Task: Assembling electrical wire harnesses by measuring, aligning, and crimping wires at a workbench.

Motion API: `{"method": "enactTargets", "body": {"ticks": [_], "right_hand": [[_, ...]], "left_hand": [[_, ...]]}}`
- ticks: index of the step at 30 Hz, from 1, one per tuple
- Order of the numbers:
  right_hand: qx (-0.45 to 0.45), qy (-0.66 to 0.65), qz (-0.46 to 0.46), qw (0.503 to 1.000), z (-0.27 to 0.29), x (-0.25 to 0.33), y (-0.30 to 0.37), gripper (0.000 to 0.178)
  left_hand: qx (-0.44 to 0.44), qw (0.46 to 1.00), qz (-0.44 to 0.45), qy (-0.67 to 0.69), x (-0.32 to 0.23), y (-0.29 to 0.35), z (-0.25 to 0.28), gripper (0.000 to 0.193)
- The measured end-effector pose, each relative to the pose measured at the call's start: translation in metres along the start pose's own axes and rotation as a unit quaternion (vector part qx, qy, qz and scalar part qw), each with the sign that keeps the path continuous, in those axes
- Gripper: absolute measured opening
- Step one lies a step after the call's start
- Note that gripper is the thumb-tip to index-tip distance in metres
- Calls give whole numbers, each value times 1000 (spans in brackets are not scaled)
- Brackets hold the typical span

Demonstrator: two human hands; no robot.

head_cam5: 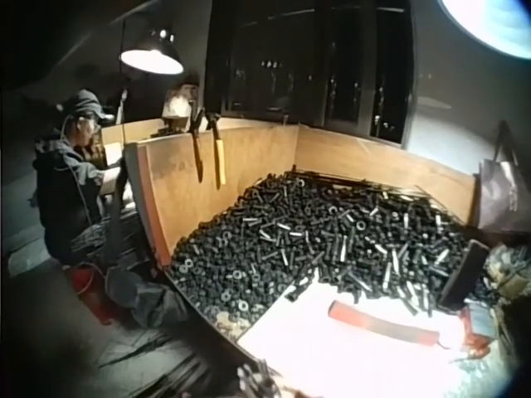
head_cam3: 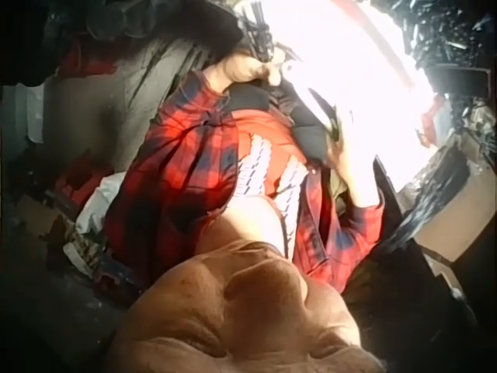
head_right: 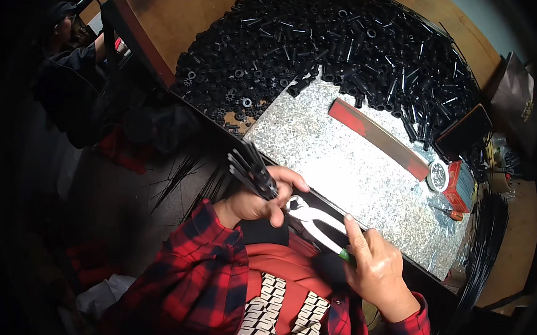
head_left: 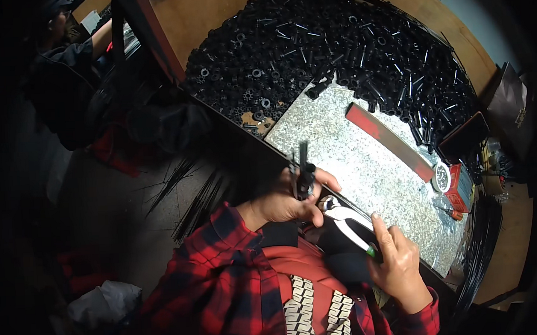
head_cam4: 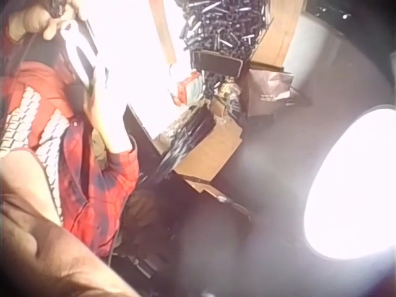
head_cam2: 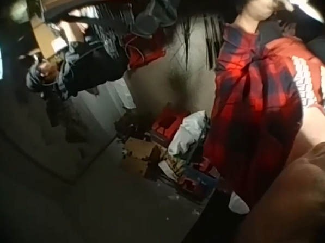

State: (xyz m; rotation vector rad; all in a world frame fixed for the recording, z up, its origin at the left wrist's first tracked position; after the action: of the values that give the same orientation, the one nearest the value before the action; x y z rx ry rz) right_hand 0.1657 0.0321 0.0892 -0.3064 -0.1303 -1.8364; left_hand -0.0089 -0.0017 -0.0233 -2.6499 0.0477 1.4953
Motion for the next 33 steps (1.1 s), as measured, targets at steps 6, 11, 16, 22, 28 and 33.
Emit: {"method": "enactTargets", "body": {"ticks": [6, 11, 16, 22, 28, 33], "right_hand": [[-46, 55, 13, 997, 0, 5, 4, 79], [-51, 104, 10, 993, 3, 3, 5, 79], [-50, 105, -3, 993, 3, 1, 8, 79], [-48, 95, -16, 994, 2, 0, 9, 80], [-49, 97, -20, 994, 3, -1, 10, 79], [-56, 163, 0, 985, 5, 0, 13, 75]], "left_hand": [[26, 997, 30, -61, 8, -6, -14, 75], [24, 997, 46, -53, 13, -5, -16, 72], [12, 998, 31, -46, 8, -7, -25, 71], [-22, 996, 40, -74, 10, -7, -23, 68], [-47, 982, -4, -181, -5, -7, -28, 63], [-45, 991, -3, -125, 3, -11, -30, 60]]}}
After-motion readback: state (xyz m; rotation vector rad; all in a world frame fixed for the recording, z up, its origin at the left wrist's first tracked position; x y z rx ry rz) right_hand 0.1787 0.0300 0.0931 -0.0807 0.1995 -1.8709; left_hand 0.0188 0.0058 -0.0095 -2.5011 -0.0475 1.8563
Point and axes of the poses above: each hand's wrist, its own y-axis away from the middle knuckle, its own z-axis out of the back of the hand, x = y × z, the point moved 8 cm from there along -y, towards the middle knuckle, and after that the axes turned 6 degrees about z, right-handed, at the moved point
